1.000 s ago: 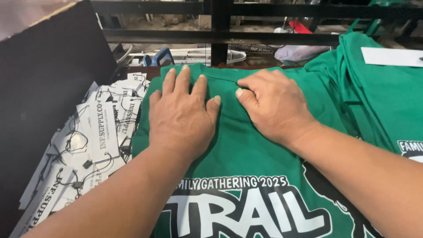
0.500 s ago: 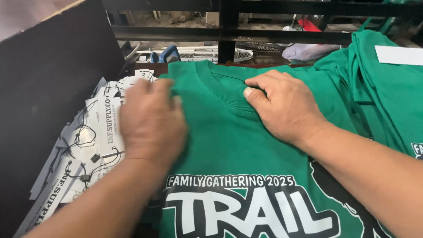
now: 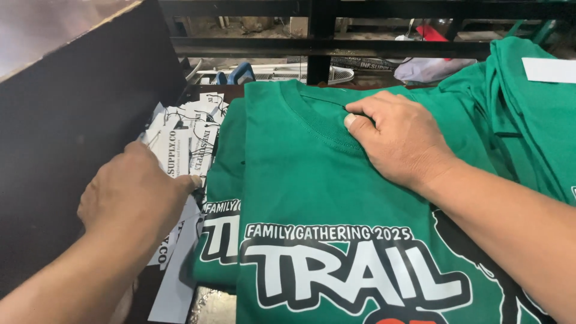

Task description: Attaching brand tags to a stack of t-shirts using manual plastic fasteners

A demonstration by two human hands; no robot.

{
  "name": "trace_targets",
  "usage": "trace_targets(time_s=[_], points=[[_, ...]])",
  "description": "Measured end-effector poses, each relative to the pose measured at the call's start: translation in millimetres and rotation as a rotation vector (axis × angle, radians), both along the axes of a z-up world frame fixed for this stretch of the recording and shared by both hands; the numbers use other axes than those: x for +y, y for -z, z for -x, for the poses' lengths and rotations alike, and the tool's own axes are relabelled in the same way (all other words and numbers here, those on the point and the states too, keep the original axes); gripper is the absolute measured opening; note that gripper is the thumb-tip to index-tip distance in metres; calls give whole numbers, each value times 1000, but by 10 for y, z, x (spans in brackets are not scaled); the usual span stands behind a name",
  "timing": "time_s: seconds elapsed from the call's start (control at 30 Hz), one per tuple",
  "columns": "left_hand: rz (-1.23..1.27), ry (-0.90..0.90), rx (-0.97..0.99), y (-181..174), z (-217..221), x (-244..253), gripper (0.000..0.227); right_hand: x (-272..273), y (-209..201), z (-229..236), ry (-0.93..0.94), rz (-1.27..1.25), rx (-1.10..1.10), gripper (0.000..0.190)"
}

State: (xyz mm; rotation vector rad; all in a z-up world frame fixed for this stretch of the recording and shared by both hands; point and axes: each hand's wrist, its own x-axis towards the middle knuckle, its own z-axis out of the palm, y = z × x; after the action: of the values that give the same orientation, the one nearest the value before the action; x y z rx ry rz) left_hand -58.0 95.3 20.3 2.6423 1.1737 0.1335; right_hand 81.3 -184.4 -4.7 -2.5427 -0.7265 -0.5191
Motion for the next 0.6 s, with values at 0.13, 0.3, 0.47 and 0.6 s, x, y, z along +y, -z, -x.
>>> trace_targets(time_s=[0.13, 0.3, 0.47, 0.6], points=[[61, -24, -34, 7, -11, 87, 48, -10, 7, -12, 6, 5, 3, 41], [40, -15, -138, -25, -63, 180, 32, -23, 24, -18, -15, -2, -34, 39], [91, -14, -258, -86, -58, 248, 34, -23, 24, -12, -12, 9, -33, 40], [361, -82, -441, -221, 19, 53, 24, -29, 37, -33, -17, 7, -50, 39]])
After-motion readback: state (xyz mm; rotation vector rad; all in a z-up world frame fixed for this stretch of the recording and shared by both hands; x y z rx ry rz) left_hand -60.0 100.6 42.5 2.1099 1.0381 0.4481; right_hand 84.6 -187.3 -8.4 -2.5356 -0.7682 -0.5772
